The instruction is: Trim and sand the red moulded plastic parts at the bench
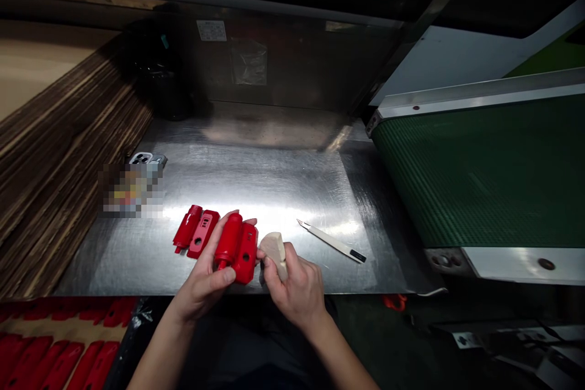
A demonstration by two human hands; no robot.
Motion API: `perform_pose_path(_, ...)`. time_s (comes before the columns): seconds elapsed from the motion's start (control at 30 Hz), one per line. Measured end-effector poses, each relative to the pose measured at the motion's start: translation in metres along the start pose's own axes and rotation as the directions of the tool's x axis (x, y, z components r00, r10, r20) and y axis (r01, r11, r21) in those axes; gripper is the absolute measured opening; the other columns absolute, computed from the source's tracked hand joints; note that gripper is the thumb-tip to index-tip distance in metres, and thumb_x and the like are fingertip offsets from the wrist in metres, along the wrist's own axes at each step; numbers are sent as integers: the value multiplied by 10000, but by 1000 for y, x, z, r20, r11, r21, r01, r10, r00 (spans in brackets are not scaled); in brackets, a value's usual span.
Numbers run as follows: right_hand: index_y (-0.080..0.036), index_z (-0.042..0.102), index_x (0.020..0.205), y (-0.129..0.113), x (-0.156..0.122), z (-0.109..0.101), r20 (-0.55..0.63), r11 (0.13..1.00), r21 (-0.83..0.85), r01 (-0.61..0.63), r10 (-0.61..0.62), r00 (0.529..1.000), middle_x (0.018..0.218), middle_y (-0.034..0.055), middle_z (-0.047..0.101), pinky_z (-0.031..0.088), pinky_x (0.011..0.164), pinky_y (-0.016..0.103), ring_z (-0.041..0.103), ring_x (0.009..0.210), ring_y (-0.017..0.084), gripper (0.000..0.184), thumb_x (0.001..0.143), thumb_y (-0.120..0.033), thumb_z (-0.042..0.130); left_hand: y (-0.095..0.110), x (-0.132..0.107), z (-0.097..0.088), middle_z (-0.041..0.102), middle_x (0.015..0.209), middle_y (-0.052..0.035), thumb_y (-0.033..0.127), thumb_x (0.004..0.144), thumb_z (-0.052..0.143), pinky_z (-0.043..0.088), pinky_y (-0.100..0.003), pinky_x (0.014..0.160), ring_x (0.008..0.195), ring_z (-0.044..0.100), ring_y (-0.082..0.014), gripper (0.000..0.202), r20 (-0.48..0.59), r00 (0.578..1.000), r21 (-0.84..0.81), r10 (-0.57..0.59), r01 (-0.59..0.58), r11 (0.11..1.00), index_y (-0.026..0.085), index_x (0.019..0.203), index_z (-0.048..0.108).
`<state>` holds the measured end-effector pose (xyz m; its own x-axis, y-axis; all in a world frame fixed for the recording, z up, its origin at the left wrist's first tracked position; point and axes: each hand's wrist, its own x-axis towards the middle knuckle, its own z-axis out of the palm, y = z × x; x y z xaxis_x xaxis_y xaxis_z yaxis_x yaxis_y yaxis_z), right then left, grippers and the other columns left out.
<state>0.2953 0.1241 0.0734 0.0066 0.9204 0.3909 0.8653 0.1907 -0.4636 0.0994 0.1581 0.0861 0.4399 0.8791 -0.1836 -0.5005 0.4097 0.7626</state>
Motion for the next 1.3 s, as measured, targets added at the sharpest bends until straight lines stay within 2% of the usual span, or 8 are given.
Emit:
perform_pose_path(0.47, -212, 597, 896, 0, 0, 0, -10, 1000, 5, 4, -4, 1000, 558, -15, 691, 333, 495, 309, 647, 440, 168, 265, 1063, -372, 467, 0, 0, -1, 331, 1776, -129, 403, 850, 872, 402, -602, 1247, 1391, 617, -420, 883, 4, 1000, -15, -8, 8, 1000, 414, 1615, 431)
perform_pose_path(0.87, -210, 600, 891, 0, 0, 1, -17, 1000, -4, 12, -12, 1000, 563, -13, 688, 336, 498, 312, 648, 442, 164, 301, 1078, -387, 442, -1, 0, -1, 344, 1769, -133, 414, 845, 877, 427, -603, 1228, 1381, 623, -417, 895, 8, 1000, -11, -2, 2, 1000, 409, 1619, 427)
perform_pose_path(1.3, -214, 599, 872, 0, -1, 1, -17, 1000, -7, 13, -14, 1000, 557, -10, 692, 329, 500, 309, 640, 441, 159, 306, 1076, -381, 444, 1, 0, 1, 339, 1772, -136, 418, 851, 868, 397, -628, 1246, 1384, 622, -428, 883, 2, 1000, -6, -2, 2, 1000, 414, 1619, 434)
